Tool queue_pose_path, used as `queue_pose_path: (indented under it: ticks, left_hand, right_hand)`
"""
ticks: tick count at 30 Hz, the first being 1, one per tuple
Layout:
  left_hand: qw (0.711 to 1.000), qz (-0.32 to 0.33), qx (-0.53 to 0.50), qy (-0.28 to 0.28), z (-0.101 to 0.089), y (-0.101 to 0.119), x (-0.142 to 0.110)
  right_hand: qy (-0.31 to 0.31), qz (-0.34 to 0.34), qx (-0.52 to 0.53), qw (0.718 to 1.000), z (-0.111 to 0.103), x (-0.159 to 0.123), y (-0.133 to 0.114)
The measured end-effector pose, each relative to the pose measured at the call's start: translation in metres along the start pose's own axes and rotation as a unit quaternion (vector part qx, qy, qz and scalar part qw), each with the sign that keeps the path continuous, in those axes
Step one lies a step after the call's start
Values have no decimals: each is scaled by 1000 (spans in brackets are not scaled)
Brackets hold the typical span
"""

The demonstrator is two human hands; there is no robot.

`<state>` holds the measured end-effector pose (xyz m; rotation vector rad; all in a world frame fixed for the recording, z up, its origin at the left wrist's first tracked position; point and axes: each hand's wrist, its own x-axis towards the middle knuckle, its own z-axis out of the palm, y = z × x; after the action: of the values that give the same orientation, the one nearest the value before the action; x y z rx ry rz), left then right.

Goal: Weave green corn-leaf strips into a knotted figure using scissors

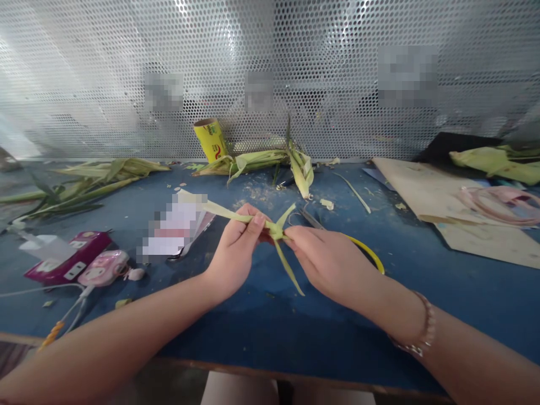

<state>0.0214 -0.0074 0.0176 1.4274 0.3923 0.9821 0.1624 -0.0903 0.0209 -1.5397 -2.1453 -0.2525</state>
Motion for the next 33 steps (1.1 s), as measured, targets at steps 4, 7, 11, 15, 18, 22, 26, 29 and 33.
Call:
queue_pose_path:
  ticks: [4,7,11,15,18,22,26,29,33]
  left_hand:
    - [1000,18,16,-1,-3,-2,2]
    - [998,43,47,-18,-5,-4,3]
    - [996,32,19,-78,-4,-3,1]
    - [994,-27,48,-92,3,2,0]
    - [994,-74,51,-56,5,4,0]
    - [994,-87,38,-52,5,5,3]
    - [993,-88,44,-67,4,5,4]
    - [992,-87,53,-68,4,6,4]
    - [991,-77,89,-64,4,9,5]
  right_hand:
    - [5,11,-12,1000,-2,-1,0]
    - [12,15,-3,1000,-3,-2,0]
    - [10,22,28,999,-6,-1,1]
    - [32,15,53,998,-5,2,7]
    - [43,17,34,998,-2,2,10]
    - [52,4,18,998,-1,0,10]
    - [76,27,66,995,-4,-1,10]
    - [84,17,122,989,-8,0,14]
    - [28,8,211,977,-11,3,21]
